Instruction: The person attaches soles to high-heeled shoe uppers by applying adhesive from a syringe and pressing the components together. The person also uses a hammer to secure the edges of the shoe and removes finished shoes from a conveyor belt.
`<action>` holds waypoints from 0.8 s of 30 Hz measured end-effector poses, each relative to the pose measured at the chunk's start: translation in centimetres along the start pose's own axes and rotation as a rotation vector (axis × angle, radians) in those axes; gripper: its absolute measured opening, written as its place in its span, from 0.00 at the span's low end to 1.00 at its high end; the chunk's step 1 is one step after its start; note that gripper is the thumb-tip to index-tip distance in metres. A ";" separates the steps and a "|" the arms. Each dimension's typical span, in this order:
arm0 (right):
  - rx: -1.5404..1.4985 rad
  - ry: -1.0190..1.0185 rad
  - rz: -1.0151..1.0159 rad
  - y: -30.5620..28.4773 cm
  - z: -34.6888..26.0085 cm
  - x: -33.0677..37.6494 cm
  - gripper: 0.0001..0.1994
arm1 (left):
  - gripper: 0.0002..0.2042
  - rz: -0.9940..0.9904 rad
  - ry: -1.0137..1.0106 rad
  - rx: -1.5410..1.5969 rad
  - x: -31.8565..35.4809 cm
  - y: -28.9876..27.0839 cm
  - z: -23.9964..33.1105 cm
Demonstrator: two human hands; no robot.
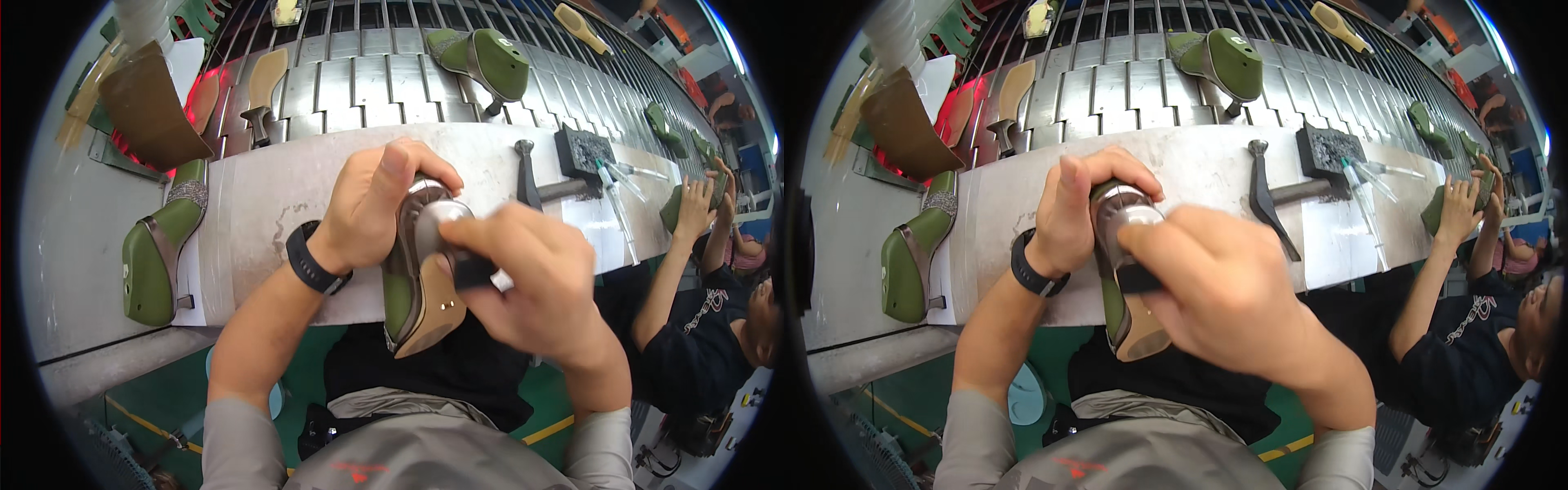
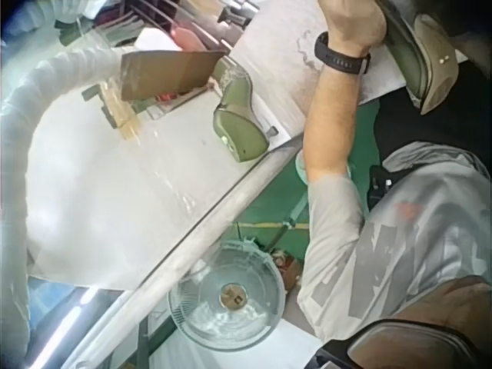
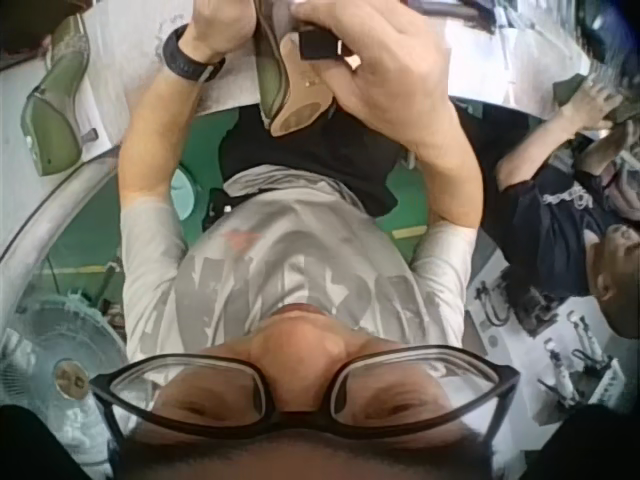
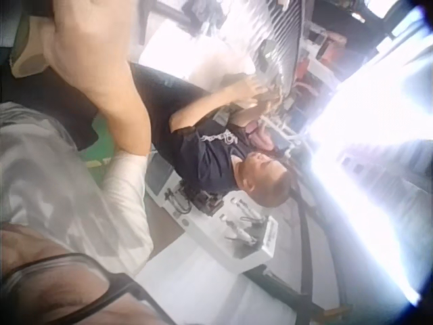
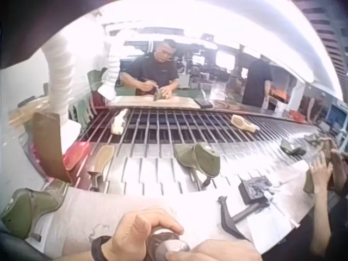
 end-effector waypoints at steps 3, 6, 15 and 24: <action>0.082 -0.168 0.105 -0.4 -1.1 1.0 0.22 | 0.52 0.021 -0.028 0.011 0.2 -0.1 -0.6; 0.110 -0.257 0.158 0.4 0.2 1.2 0.23 | 0.52 0.004 -0.024 0.000 -0.1 0.1 -0.8; 0.110 -0.335 0.211 1.5 0.9 1.6 0.24 | 0.51 -0.032 0.010 0.004 -0.2 0.1 -0.7; 0.188 -0.321 0.189 1.5 0.6 1.2 0.20 | 0.33 -0.020 0.036 0.019 0.1 -0.4 -0.2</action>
Point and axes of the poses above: each hand's wrist, its own x-axis away from the middle knuckle, its own y-axis out of the palm, z = x × y, the point moved 10 cm from there along -x, towards the middle knuckle, and after that the axes turned 8 degrees about -x, right-handed, at the moved point
